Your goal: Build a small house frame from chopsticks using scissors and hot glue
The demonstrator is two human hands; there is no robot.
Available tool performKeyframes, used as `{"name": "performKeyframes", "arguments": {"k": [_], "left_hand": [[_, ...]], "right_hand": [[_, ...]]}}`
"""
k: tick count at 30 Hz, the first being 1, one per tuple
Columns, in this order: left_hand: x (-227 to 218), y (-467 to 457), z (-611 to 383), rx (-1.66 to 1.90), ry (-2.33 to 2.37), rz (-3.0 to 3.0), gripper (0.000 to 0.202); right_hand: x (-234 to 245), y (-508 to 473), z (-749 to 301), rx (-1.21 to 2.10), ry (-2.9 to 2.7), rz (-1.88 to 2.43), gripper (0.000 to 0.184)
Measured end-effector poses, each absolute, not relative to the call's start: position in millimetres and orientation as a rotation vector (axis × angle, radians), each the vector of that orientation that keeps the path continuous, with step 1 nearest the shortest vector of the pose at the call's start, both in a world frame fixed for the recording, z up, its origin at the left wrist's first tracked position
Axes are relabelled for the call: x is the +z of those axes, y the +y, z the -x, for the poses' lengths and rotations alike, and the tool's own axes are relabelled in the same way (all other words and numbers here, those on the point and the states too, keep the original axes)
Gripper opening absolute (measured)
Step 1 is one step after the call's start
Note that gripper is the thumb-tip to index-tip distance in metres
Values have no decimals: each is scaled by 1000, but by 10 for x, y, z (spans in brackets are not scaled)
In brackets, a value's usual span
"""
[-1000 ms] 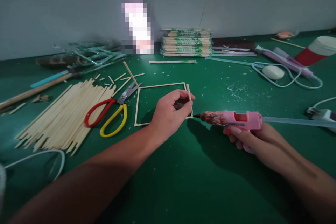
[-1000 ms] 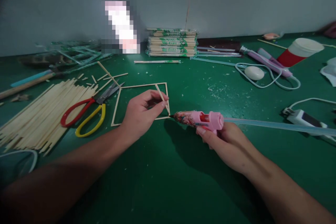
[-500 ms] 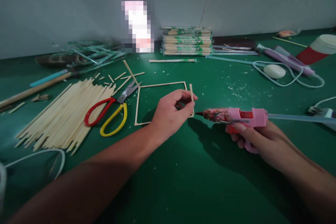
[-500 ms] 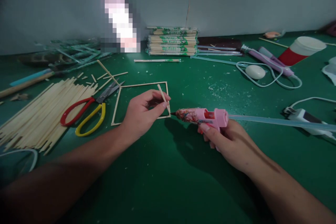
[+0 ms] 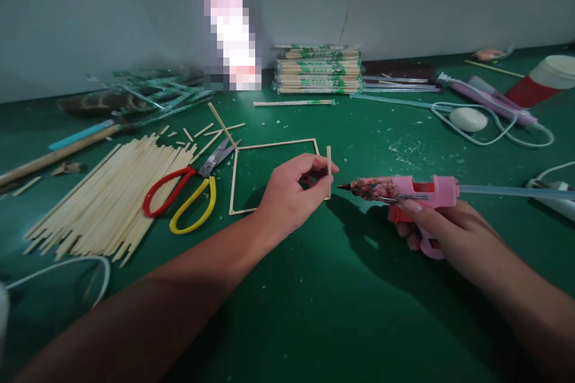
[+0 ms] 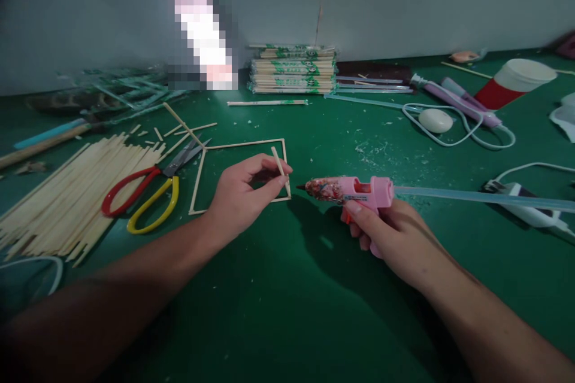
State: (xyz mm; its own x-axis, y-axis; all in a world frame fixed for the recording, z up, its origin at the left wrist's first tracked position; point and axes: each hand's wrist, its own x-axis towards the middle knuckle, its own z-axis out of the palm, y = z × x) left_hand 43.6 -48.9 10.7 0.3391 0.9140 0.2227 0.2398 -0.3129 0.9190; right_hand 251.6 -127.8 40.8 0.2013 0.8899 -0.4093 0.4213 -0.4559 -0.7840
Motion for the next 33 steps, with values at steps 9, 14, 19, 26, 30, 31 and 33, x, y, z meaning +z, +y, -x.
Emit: {"name": "performKeyframes", "arguments": {"k": [9, 14, 19, 26, 30, 31, 33], "left_hand": [[109, -494, -432, 1030, 1022, -1811, 13], [123, -496, -431, 1025, 1011, -1831, 14], [129, -495, -427, 1024, 1000, -1883, 14], [128, -502, -427, 1067, 972, -1997, 12], [120, -499, -424, 1092, 952, -2022, 12], [116, -499, -422, 1096, 947, -2028, 12], [110, -497, -418, 1099, 936, -2049, 11]], "right_hand": [[394, -1276, -2529, 1204, -1212, 1967, 45], [397, -1273, -2526, 1214, -1203, 1966, 46], [412, -1272, -2519, 1214, -1204, 1962, 45], [362, -1262, -2562, 1219, -1235, 1965, 47], [287, -1239, -2614, 1243, -1276, 1933, 52], [280, -1235, -2620, 1247, -1278, 1926, 52], [284, -1231, -2623, 1243, -1286, 1912, 50]]}}
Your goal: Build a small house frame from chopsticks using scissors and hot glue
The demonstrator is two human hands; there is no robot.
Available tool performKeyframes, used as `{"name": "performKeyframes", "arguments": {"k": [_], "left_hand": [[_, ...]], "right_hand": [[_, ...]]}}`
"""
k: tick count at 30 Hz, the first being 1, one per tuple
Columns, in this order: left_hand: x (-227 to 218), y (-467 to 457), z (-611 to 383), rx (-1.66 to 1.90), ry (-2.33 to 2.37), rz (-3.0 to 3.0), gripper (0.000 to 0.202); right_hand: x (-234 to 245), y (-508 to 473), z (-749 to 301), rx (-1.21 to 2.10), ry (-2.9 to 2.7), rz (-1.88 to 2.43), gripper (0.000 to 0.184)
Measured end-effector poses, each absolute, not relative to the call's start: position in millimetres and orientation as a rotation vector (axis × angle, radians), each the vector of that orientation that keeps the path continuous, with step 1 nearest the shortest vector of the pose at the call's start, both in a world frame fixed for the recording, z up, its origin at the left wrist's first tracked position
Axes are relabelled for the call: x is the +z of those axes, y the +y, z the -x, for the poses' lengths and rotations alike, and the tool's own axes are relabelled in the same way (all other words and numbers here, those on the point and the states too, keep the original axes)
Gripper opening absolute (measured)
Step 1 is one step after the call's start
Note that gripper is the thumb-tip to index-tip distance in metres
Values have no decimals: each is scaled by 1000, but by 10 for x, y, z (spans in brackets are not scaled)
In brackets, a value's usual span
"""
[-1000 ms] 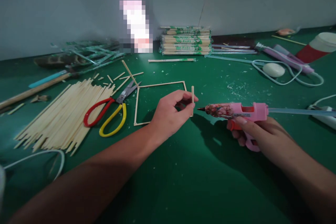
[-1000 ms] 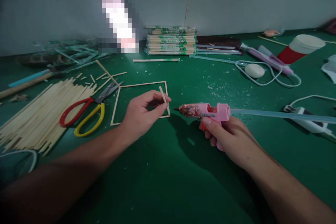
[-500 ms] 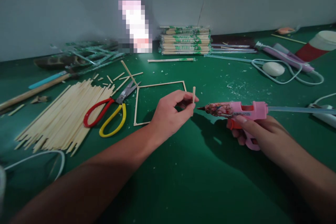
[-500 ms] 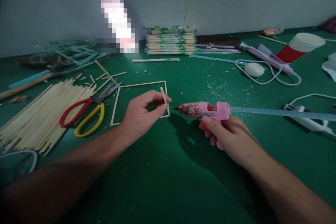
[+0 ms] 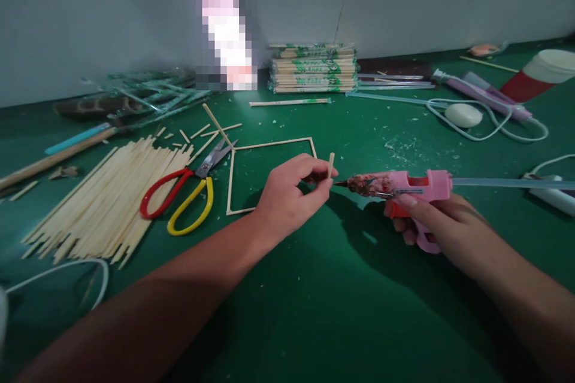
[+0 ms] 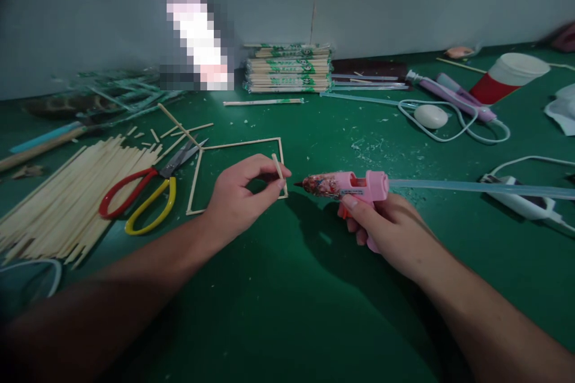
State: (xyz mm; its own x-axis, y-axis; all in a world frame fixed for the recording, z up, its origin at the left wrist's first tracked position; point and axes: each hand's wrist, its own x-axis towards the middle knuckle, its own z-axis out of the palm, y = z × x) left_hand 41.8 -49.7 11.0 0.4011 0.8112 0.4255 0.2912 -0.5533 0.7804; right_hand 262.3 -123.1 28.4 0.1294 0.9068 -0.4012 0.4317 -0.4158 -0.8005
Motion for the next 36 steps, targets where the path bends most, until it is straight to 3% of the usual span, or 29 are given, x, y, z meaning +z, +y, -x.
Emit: {"name": "performKeyframes", "arguments": {"k": [36], "left_hand": [[102, -486, -415, 1055, 875, -2004, 9]], "right_hand": [[283, -1217, -2631, 1238, -1372, 1874, 47]]}}
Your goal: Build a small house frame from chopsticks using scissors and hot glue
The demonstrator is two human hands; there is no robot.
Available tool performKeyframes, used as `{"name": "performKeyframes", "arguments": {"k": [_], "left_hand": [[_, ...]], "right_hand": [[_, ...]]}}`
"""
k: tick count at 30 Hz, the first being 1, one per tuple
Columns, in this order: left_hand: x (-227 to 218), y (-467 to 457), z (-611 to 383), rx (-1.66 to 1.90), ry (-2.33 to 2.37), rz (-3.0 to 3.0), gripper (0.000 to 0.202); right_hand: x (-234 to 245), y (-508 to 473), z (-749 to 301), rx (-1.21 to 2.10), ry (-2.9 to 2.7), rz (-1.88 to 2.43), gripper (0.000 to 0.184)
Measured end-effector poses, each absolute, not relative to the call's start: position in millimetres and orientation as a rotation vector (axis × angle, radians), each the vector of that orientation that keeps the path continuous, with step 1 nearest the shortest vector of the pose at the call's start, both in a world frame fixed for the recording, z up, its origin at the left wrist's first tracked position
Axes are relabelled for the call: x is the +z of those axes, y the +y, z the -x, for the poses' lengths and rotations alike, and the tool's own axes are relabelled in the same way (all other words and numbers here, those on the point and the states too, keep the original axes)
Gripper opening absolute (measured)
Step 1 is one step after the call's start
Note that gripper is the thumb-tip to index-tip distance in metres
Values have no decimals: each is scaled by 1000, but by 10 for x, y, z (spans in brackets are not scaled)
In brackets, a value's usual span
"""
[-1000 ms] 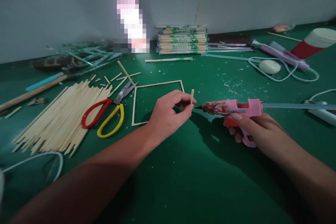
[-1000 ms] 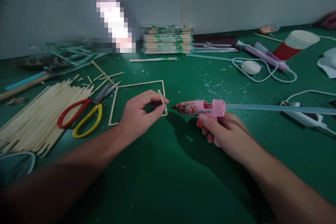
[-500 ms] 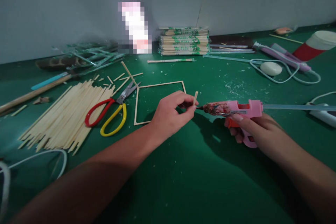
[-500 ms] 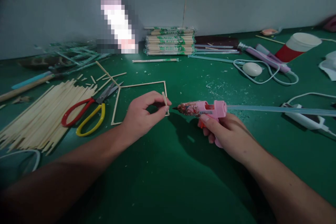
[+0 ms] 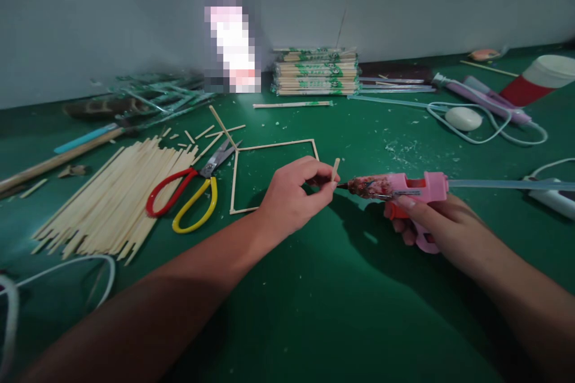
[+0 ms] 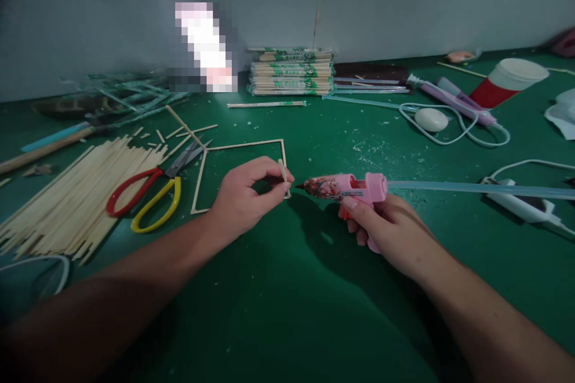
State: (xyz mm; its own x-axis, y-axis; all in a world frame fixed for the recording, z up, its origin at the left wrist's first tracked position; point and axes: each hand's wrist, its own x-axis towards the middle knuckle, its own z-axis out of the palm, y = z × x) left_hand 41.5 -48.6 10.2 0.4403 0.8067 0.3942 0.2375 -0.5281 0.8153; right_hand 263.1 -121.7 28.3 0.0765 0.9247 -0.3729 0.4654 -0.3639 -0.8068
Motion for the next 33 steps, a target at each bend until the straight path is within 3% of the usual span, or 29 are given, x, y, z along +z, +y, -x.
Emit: {"name": "performKeyframes", "arguments": {"k": [33], "left_hand": [[109, -531, -437, 1075, 878, -2163, 16]], "right_hand": [[296, -1234, -2627, 1240, -1327, 1911, 52]]}}
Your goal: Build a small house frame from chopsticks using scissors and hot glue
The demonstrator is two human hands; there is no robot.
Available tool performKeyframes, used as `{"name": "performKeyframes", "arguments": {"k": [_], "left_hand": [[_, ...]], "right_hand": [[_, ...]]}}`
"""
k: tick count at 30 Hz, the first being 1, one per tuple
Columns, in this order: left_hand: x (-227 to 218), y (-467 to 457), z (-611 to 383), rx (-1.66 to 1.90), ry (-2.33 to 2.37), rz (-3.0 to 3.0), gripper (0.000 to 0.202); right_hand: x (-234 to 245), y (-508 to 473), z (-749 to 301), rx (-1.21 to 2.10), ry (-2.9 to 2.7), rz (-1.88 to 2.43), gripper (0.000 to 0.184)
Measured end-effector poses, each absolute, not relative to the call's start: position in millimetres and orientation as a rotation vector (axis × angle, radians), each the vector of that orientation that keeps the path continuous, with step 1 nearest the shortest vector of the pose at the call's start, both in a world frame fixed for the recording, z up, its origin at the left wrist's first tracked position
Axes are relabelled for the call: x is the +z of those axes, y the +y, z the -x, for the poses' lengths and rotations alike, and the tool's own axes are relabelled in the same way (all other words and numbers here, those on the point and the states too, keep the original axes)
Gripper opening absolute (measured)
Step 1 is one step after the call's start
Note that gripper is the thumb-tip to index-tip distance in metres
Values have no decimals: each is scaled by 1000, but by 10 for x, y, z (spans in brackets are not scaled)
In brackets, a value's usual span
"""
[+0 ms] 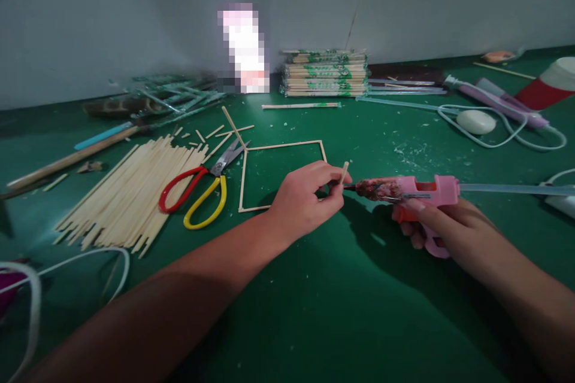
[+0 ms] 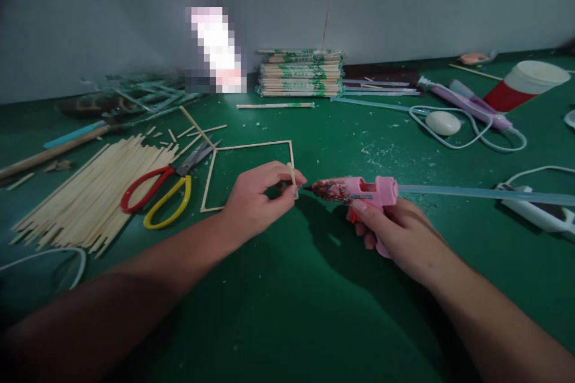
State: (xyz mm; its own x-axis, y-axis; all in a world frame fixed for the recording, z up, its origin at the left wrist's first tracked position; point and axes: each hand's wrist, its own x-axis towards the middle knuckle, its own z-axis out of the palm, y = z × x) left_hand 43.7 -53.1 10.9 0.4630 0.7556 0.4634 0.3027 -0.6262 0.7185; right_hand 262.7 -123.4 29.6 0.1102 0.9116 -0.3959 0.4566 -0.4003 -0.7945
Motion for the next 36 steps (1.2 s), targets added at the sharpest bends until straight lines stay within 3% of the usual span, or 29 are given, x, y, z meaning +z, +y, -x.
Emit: {"name": "performKeyframes", "arguments": {"k": [36], "left_hand": [[110, -533, -435, 1071, 884, -2198, 18]], "right_hand": [[289, -1230, -2652, 1284, -1364, 1921, 53]]}}
